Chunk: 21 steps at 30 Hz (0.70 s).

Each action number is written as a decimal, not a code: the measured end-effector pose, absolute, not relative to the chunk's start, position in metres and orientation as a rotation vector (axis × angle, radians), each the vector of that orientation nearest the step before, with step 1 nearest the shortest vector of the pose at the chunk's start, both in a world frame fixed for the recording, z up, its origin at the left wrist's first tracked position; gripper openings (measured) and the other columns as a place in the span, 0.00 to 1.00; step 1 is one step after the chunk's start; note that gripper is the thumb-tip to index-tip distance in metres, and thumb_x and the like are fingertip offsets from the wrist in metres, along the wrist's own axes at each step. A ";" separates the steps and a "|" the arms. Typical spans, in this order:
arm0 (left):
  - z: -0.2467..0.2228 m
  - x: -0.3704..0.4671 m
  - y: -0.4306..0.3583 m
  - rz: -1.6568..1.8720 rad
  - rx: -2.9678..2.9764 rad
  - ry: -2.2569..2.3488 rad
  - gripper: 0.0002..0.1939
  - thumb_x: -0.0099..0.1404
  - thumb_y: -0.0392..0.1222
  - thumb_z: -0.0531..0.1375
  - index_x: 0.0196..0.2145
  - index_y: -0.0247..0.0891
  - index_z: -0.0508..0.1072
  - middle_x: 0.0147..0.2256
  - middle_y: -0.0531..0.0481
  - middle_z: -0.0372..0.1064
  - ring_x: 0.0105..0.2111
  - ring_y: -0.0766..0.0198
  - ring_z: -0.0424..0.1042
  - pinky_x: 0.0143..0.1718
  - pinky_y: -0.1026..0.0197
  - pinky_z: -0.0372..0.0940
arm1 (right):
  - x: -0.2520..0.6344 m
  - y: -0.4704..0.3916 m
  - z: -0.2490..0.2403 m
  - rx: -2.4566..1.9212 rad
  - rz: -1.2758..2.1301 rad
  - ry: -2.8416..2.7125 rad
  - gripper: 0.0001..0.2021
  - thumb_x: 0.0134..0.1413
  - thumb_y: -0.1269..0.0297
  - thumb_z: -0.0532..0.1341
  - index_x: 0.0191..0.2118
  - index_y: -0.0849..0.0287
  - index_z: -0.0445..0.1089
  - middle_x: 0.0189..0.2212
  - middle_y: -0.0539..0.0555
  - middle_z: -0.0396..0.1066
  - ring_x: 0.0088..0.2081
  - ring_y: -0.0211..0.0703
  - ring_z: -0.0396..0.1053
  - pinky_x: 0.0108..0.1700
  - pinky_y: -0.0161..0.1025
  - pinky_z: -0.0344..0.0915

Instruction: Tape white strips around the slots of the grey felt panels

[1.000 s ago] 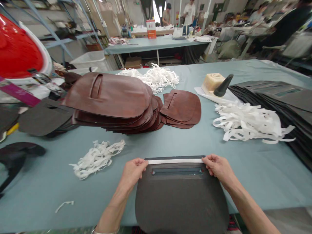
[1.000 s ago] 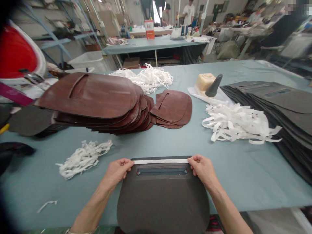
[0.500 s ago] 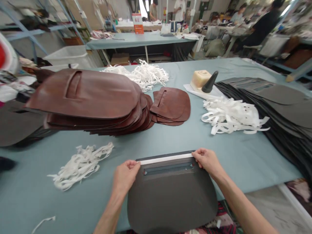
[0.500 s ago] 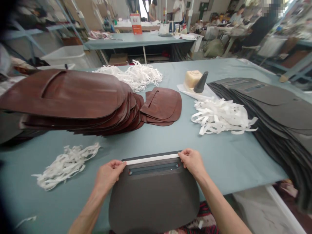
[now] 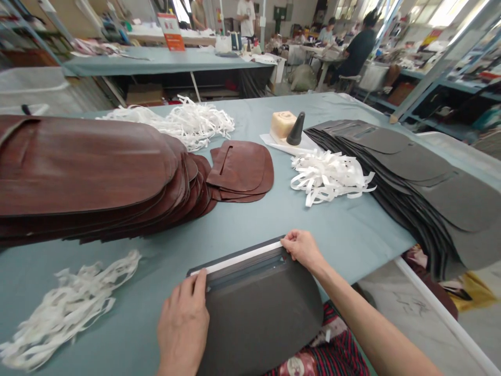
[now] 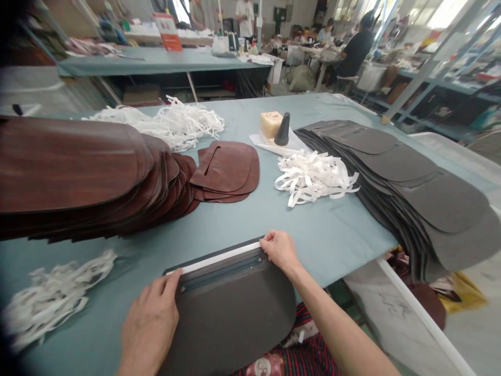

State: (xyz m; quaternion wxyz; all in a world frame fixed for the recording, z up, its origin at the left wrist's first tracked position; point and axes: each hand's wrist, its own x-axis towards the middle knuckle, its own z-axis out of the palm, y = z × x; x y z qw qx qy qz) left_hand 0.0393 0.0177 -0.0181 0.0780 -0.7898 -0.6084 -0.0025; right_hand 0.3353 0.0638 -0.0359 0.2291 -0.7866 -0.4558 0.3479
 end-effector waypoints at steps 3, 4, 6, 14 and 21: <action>-0.015 0.044 0.011 0.143 -2.368 -1.721 0.32 0.61 0.24 0.47 0.60 0.44 0.59 0.48 0.41 0.65 0.42 0.53 0.65 0.37 0.55 0.62 | 0.333 0.062 -0.028 -2.221 0.859 -1.301 0.04 0.46 0.65 0.59 0.26 0.59 0.67 0.16 0.46 0.65 0.18 0.34 0.61 0.23 0.31 0.51; -0.014 0.046 0.009 0.162 -2.361 -1.709 0.32 0.61 0.24 0.47 0.61 0.45 0.59 0.48 0.40 0.65 0.43 0.52 0.65 0.37 0.55 0.62 | 0.331 0.060 -0.025 -2.240 0.802 -1.323 0.03 0.47 0.65 0.59 0.28 0.58 0.67 0.18 0.47 0.65 0.20 0.35 0.61 0.25 0.32 0.51; -0.013 0.048 0.008 0.159 -2.359 -1.702 0.31 0.61 0.24 0.48 0.60 0.45 0.60 0.48 0.39 0.65 0.43 0.51 0.65 0.38 0.54 0.63 | 0.323 0.055 -0.019 -2.265 0.576 -1.464 0.03 0.49 0.68 0.58 0.33 0.58 0.68 0.24 0.50 0.67 0.25 0.38 0.62 0.28 0.34 0.52; -0.022 0.039 0.038 -0.147 -2.416 -1.744 0.29 0.61 0.27 0.50 0.58 0.45 0.62 0.52 0.39 0.63 0.50 0.50 0.63 0.47 0.50 0.63 | 0.267 0.040 -0.017 -1.455 0.061 -2.512 0.15 0.57 0.75 0.53 0.49 0.59 0.66 0.41 0.59 0.66 0.41 0.47 0.61 0.42 0.43 0.56; -0.034 0.037 0.042 -0.557 -2.333 -1.882 0.20 0.66 0.37 0.51 0.55 0.35 0.63 0.52 0.40 0.64 0.53 0.53 0.62 0.53 0.48 0.59 | 0.258 0.063 -0.011 -1.714 0.050 -2.391 0.10 0.60 0.59 0.56 0.36 0.61 0.66 0.38 0.60 0.66 0.40 0.49 0.62 0.40 0.43 0.57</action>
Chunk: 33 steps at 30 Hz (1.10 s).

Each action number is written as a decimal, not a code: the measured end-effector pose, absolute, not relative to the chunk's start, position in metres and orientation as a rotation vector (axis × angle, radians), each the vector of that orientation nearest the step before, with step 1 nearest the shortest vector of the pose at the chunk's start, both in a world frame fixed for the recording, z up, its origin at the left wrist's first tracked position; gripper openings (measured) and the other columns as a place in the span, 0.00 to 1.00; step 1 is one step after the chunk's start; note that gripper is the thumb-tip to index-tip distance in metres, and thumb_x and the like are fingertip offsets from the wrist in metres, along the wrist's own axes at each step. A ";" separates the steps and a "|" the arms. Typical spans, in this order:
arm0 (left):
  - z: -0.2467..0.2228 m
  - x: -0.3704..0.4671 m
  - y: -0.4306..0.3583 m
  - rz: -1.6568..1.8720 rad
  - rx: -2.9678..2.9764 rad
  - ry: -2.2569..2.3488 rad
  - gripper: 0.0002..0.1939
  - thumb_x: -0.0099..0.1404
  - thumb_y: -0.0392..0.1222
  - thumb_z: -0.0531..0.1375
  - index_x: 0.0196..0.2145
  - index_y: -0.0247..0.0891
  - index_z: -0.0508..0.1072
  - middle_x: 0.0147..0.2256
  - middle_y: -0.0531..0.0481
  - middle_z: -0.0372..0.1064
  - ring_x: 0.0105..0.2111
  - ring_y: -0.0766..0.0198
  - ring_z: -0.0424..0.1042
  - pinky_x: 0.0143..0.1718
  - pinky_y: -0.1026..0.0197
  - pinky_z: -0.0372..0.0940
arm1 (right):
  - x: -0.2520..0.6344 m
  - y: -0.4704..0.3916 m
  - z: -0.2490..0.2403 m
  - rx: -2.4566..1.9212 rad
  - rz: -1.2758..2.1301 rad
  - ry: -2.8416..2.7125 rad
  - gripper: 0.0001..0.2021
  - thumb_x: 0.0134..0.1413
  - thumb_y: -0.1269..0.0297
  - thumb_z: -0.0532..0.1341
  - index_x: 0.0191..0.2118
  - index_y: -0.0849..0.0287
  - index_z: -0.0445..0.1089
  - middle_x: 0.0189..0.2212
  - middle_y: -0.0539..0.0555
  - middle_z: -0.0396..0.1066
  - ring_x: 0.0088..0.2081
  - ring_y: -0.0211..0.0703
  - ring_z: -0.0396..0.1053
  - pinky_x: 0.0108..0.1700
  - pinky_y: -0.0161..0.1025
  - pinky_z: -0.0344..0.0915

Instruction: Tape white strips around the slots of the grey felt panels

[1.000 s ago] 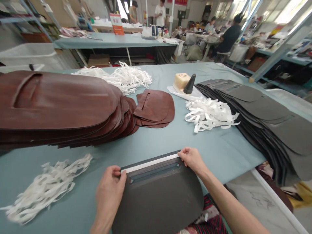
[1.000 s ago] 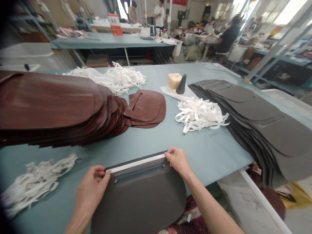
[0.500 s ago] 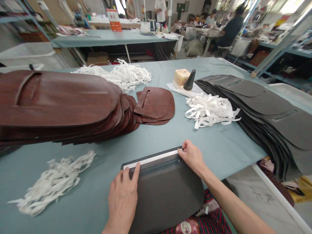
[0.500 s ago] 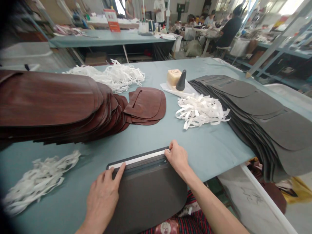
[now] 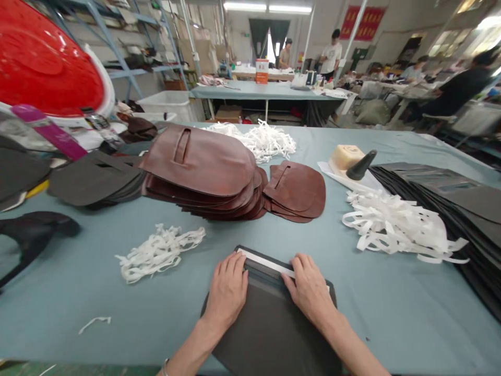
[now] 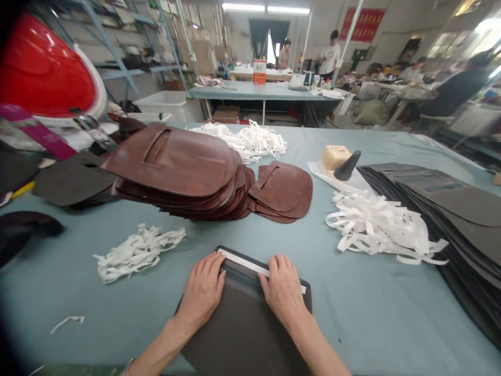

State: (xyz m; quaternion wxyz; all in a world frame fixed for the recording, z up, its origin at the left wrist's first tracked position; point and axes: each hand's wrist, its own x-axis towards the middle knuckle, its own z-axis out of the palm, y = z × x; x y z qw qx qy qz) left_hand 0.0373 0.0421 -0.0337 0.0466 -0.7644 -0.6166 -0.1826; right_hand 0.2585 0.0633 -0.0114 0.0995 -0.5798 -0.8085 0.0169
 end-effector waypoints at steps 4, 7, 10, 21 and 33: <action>-0.035 0.039 0.040 -0.592 -2.339 -1.895 0.19 0.66 0.37 0.50 0.54 0.35 0.63 0.52 0.40 0.64 0.52 0.53 0.62 0.53 0.48 0.59 | 0.235 0.083 -0.011 -1.873 0.052 -2.383 0.17 0.60 0.49 0.54 0.33 0.60 0.67 0.30 0.57 0.69 0.36 0.51 0.64 0.39 0.45 0.55; -0.036 0.038 0.040 -0.574 -2.344 -1.908 0.18 0.66 0.37 0.50 0.53 0.35 0.64 0.52 0.40 0.64 0.53 0.52 0.62 0.53 0.48 0.58 | 0.206 0.095 -0.015 -1.692 0.223 -2.408 0.09 0.62 0.61 0.55 0.34 0.58 0.68 0.33 0.56 0.69 0.39 0.48 0.63 0.40 0.42 0.55; -0.037 0.038 0.040 -0.577 -2.310 -1.934 0.20 0.66 0.37 0.50 0.55 0.35 0.62 0.55 0.40 0.62 0.53 0.52 0.62 0.53 0.48 0.58 | 0.183 0.100 -0.024 -1.482 0.360 -2.384 0.08 0.58 0.74 0.54 0.39 0.57 0.69 0.39 0.55 0.67 0.41 0.44 0.61 0.41 0.39 0.55; -0.033 0.025 0.067 -0.787 -2.362 -2.148 0.24 0.68 0.37 0.47 0.61 0.44 0.56 0.58 0.46 0.60 0.50 0.57 0.61 0.48 0.52 0.61 | 0.173 0.102 -0.039 -1.435 0.307 -2.245 0.05 0.58 0.73 0.56 0.38 0.59 0.69 0.35 0.54 0.66 0.39 0.45 0.60 0.41 0.39 0.57; -0.019 0.011 0.091 -0.615 -2.629 -1.776 0.10 0.66 0.36 0.54 0.40 0.44 0.73 0.45 0.48 0.69 0.50 0.57 0.61 0.47 0.52 0.57 | 0.169 0.095 -0.040 -1.326 0.142 -2.355 0.06 0.61 0.73 0.54 0.38 0.59 0.68 0.36 0.54 0.65 0.39 0.45 0.59 0.40 0.41 0.57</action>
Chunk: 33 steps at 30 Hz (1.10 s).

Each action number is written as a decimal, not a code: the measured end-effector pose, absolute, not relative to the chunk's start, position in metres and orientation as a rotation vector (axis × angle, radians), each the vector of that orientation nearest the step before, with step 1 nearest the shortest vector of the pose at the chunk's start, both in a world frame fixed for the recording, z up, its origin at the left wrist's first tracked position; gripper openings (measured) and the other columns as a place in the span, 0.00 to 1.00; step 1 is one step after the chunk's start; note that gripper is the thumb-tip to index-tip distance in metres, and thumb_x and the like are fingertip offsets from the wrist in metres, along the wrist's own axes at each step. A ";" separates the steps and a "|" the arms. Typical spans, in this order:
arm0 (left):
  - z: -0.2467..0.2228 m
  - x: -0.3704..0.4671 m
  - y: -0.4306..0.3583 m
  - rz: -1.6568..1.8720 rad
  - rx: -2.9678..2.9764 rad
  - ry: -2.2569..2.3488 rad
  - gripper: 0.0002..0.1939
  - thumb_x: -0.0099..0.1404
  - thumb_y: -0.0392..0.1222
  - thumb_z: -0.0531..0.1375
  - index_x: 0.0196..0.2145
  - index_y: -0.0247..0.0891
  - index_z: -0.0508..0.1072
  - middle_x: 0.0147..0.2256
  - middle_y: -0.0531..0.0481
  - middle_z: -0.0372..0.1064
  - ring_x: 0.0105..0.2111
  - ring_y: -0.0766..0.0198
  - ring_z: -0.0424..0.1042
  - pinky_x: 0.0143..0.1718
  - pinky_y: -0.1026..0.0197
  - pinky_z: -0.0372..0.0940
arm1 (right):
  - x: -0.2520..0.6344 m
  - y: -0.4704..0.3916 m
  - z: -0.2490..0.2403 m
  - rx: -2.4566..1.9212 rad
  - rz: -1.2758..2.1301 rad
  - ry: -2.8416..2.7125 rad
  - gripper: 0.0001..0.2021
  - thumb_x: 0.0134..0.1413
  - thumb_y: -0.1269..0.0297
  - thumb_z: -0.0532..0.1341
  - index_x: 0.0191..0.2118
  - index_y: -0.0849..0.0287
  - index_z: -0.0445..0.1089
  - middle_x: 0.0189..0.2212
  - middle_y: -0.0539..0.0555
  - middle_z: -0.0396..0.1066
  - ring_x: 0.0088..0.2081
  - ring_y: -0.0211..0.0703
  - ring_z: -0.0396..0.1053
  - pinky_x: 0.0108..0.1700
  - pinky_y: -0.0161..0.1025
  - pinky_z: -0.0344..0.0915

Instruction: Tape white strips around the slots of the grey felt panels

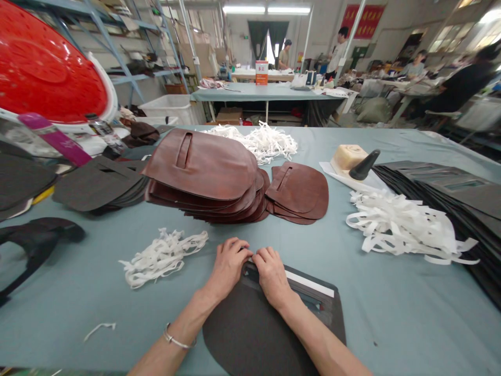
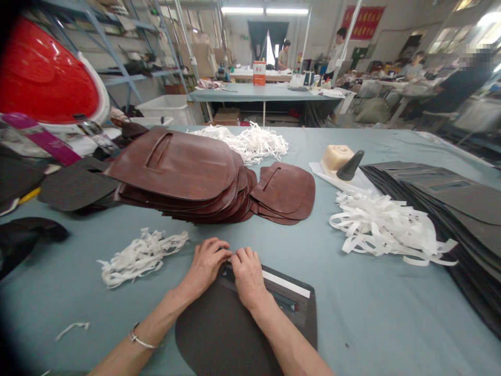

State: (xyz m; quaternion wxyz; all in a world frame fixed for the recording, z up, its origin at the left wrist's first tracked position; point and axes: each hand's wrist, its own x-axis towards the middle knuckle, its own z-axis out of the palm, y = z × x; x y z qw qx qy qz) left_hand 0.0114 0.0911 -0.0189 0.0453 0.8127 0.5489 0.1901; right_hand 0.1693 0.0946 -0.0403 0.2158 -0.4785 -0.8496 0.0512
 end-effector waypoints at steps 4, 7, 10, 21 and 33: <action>-0.027 0.017 0.077 0.482 2.709 1.722 0.14 0.66 0.33 0.52 0.47 0.38 0.70 0.43 0.45 0.71 0.52 0.55 0.61 0.50 0.50 0.55 | 0.166 0.089 -0.037 -1.278 -0.100 -2.498 0.06 0.60 0.74 0.54 0.39 0.61 0.67 0.34 0.56 0.65 0.37 0.47 0.58 0.38 0.43 0.58; -0.032 0.020 0.071 0.434 2.775 1.797 0.15 0.66 0.31 0.51 0.49 0.36 0.70 0.45 0.44 0.71 0.53 0.54 0.62 0.51 0.49 0.55 | 0.165 0.087 -0.035 -1.287 -0.165 -2.522 0.07 0.59 0.75 0.54 0.39 0.62 0.67 0.33 0.56 0.64 0.36 0.48 0.58 0.36 0.44 0.58; -0.033 0.022 0.070 0.407 2.783 1.819 0.16 0.66 0.31 0.52 0.49 0.37 0.69 0.45 0.44 0.71 0.53 0.54 0.62 0.51 0.49 0.55 | 0.174 0.083 -0.032 -1.303 -0.183 -2.537 0.07 0.59 0.75 0.53 0.38 0.62 0.67 0.33 0.57 0.64 0.36 0.48 0.59 0.36 0.44 0.58; -0.032 0.023 0.068 0.480 2.700 1.861 0.17 0.65 0.32 0.52 0.50 0.39 0.70 0.44 0.43 0.71 0.52 0.52 0.63 0.51 0.48 0.55 | 0.325 0.025 -0.021 -1.330 -0.103 -2.581 0.14 0.59 0.77 0.50 0.48 0.65 0.66 0.42 0.62 0.66 0.43 0.50 0.60 0.44 0.45 0.59; -0.038 0.015 0.072 0.567 2.843 1.581 0.17 0.66 0.34 0.51 0.50 0.43 0.70 0.44 0.46 0.73 0.50 0.53 0.65 0.48 0.49 0.54 | 0.211 0.056 -0.021 -1.473 -0.163 -2.571 0.08 0.59 0.74 0.54 0.43 0.66 0.68 0.36 0.59 0.65 0.38 0.49 0.60 0.39 0.44 0.62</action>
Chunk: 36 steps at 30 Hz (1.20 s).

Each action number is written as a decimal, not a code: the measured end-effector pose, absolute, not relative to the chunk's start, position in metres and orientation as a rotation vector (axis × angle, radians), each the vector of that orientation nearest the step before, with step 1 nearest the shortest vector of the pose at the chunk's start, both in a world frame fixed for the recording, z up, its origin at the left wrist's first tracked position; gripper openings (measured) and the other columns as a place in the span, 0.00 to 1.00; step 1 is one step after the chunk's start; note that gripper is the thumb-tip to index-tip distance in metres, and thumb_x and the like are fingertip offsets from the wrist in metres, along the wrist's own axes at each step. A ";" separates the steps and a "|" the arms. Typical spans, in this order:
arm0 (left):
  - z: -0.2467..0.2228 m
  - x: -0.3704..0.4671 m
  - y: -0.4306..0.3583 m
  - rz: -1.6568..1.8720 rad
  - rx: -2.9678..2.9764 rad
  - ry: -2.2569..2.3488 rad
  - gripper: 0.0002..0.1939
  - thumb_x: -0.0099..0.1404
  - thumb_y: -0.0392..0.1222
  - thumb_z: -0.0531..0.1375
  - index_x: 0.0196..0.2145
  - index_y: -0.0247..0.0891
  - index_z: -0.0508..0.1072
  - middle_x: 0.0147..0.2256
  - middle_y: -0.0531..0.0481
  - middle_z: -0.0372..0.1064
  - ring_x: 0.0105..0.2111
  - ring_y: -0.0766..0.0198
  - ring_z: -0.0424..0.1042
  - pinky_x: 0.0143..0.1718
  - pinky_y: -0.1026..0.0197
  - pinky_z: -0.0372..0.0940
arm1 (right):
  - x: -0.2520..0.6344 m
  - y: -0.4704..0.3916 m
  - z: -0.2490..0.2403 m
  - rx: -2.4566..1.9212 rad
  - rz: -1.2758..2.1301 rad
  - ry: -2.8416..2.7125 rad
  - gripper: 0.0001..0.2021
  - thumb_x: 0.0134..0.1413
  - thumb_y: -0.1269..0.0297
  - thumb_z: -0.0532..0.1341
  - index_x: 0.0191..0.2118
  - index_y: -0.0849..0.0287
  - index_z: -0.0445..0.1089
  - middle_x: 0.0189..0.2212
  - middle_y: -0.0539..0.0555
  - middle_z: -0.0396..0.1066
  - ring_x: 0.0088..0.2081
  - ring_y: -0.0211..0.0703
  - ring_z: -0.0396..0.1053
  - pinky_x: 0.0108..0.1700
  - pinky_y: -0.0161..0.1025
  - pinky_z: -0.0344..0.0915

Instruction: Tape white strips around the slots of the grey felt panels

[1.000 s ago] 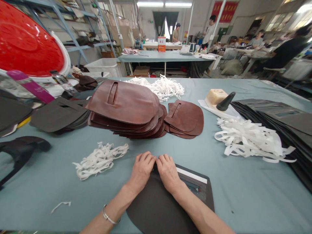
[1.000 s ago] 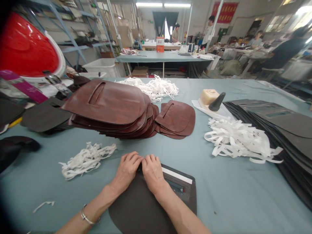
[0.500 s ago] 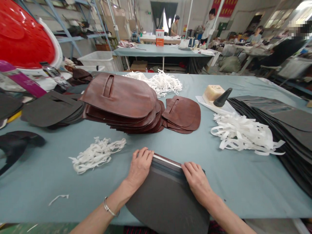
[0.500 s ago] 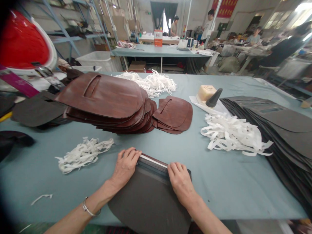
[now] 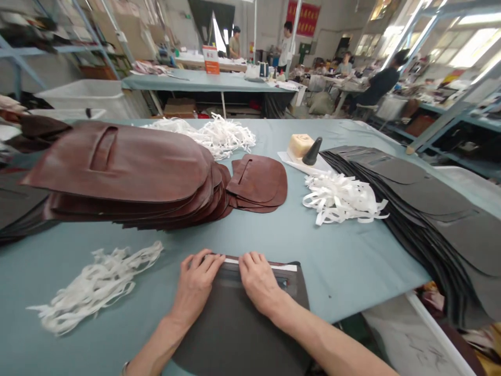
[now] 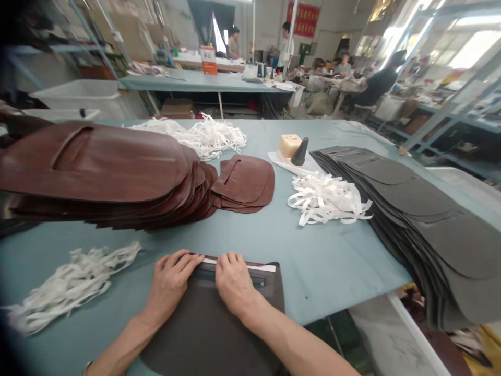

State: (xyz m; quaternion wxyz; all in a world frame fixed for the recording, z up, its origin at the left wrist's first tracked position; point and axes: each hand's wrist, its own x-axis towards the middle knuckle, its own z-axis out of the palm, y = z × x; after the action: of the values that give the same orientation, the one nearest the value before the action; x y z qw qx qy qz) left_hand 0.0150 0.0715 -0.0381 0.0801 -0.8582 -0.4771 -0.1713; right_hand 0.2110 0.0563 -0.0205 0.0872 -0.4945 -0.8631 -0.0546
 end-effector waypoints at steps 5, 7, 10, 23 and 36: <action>-0.041 0.015 0.071 -0.540 -2.569 -1.447 0.18 0.66 0.34 0.50 0.50 0.43 0.70 0.43 0.45 0.73 0.50 0.53 0.64 0.49 0.47 0.53 | 0.294 0.016 -0.023 -1.530 -0.162 -2.514 0.13 0.60 0.75 0.52 0.50 0.66 0.66 0.40 0.61 0.67 0.44 0.49 0.61 0.46 0.46 0.62; -0.039 0.016 0.071 -0.538 -2.578 -1.477 0.17 0.66 0.33 0.50 0.50 0.43 0.70 0.43 0.45 0.73 0.50 0.53 0.64 0.50 0.47 0.52 | 0.317 0.007 -0.023 -1.511 -0.194 -2.484 0.14 0.61 0.75 0.51 0.50 0.66 0.66 0.41 0.62 0.67 0.45 0.50 0.60 0.47 0.47 0.62; -0.035 0.020 0.070 -0.541 -2.591 -1.516 0.16 0.66 0.34 0.51 0.49 0.43 0.70 0.43 0.45 0.73 0.50 0.53 0.64 0.50 0.47 0.52 | 0.327 0.006 -0.023 -1.464 -0.242 -2.473 0.13 0.62 0.75 0.50 0.48 0.68 0.67 0.40 0.63 0.68 0.44 0.51 0.61 0.47 0.47 0.62; -0.020 0.009 0.055 -0.765 -2.164 -2.041 0.14 0.66 0.33 0.50 0.46 0.40 0.70 0.42 0.45 0.69 0.47 0.56 0.63 0.50 0.50 0.54 | 0.330 0.068 -0.014 -1.249 -0.277 -2.508 0.16 0.63 0.60 0.51 0.25 0.55 0.65 0.24 0.55 0.63 0.31 0.47 0.60 0.39 0.47 0.55; -0.032 -0.060 0.034 -0.770 -1.861 -2.261 0.09 0.68 0.38 0.50 0.34 0.40 0.69 0.35 0.49 0.69 0.39 0.59 0.66 0.44 0.55 0.55 | 0.094 0.121 0.006 -1.265 1.030 -2.031 0.13 0.61 0.61 0.52 0.36 0.59 0.71 0.33 0.55 0.72 0.35 0.41 0.68 0.39 0.35 0.60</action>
State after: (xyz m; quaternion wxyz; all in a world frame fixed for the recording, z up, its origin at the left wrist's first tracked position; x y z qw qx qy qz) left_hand -0.0597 0.0338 -0.0317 0.0568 -0.6135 -0.7456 -0.2539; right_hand 0.0941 0.1212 0.0062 0.2652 -0.4683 -0.7517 0.3811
